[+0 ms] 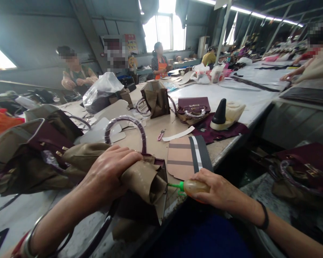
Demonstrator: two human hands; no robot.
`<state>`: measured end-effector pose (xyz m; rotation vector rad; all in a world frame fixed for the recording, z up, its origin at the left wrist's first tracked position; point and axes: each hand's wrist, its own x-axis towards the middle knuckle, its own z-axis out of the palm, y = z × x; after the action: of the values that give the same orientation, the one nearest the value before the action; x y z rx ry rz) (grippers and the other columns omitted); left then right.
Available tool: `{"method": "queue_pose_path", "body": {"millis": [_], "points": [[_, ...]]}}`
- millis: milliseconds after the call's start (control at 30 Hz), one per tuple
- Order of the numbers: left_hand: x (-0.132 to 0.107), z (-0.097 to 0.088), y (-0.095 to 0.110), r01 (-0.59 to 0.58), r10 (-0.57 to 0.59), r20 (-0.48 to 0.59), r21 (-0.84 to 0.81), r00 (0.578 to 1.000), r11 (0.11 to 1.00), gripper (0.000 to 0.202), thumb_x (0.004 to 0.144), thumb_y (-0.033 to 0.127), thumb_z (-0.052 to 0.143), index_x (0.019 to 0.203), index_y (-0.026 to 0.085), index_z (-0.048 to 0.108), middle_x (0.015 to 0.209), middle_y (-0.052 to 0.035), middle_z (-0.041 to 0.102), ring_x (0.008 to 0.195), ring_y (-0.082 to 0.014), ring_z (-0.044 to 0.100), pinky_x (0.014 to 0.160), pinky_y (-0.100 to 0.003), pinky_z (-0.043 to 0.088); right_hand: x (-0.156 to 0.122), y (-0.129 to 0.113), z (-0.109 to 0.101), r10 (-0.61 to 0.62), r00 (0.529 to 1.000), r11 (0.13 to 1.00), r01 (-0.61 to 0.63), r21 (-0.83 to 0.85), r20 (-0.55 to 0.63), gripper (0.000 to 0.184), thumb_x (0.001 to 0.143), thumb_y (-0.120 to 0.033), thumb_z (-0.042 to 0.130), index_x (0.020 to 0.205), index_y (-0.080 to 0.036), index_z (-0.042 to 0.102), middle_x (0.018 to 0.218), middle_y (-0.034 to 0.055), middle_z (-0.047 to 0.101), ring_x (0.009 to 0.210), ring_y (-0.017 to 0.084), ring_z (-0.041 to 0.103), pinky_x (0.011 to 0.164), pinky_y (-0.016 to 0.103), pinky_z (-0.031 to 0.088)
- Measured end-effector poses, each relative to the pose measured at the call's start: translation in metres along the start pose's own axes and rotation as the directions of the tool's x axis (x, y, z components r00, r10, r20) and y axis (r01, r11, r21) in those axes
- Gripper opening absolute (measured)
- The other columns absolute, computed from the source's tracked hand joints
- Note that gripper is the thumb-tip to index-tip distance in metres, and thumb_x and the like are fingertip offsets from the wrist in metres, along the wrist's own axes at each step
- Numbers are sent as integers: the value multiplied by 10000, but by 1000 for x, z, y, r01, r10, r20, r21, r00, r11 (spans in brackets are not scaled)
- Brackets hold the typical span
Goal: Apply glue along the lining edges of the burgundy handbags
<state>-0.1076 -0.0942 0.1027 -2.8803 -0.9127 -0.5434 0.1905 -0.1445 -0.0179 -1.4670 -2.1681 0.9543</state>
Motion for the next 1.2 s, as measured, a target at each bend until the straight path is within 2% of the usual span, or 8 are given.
{"method": "queue_pose_path", "body": {"millis": [167, 300, 533, 733, 833, 1000, 1200], "points": [[-19, 1, 13, -57, 57, -81, 7, 995, 998, 191, 831, 186, 495, 1021, 194, 476, 963, -30, 657, 864, -173, 614, 794, -320, 400, -1, 0, 2, 14, 998, 1000, -15, 17, 55, 308, 740, -209, 656, 1047, -216, 636, 938, 28, 568, 845, 186, 581, 815, 286, 442], [-28, 1, 22, -64, 68, -153, 35, 986, 997, 164, 856, 137, 446, 1011, 166, 491, 935, -46, 652, 866, -153, 602, 806, -307, 401, -3, -4, 0, 16, 999, 999, -17, 33, 32, 312, 746, -225, 656, 1056, -203, 636, 952, 37, 577, 878, 194, 584, 837, 282, 435], [-28, 0, 26, -90, 95, -167, 36, 981, 995, 174, 850, 79, 442, 1006, 135, 492, 915, -57, 647, 880, -136, 587, 825, -298, 401, -7, -11, 2, 58, 997, 998, -58, 6, 56, 304, 738, -219, 651, 1041, -212, 640, 937, 35, 573, 844, 196, 593, 819, 288, 441], [-31, -1, 23, -142, 154, -132, 98, 979, 985, 159, 859, 101, 438, 1004, 134, 495, 912, -61, 652, 873, -136, 585, 801, -291, 414, -7, -13, 4, 76, 997, 997, -76, 25, 2, 299, 766, -253, 612, 1060, -204, 631, 964, 47, 577, 863, 205, 592, 826, 300, 437], [-29, 2, 18, -119, 140, -149, 140, 979, 983, 148, 874, 107, 406, 982, 136, 502, 904, -73, 650, 848, -162, 567, 752, -313, 412, -6, -14, 6, 84, 996, 996, -85, 25, 25, 292, 749, -238, 624, 1040, -215, 637, 938, 39, 582, 840, 203, 593, 805, 296, 440], [-17, 7, 1, -159, 203, -175, 238, 963, 958, 132, 876, 122, 409, 953, 136, 515, 882, -83, 650, 769, -191, 554, 664, -339, 391, -3, -13, 6, 97, 995, 995, -97, 23, -6, 284, 728, -221, 646, 1011, -210, 646, 913, 33, 587, 841, 203, 591, 800, 292, 440], [-8, 12, -5, -167, 231, -233, 265, 945, 950, 120, 892, 137, 409, 930, 142, 523, 854, -78, 652, 759, -188, 565, 663, -336, 395, 1, -10, 2, 114, 993, 993, -113, 21, -42, 316, 733, -244, 666, 1043, -193, 640, 928, 39, 583, 840, 199, 593, 798, 288, 449]]}}
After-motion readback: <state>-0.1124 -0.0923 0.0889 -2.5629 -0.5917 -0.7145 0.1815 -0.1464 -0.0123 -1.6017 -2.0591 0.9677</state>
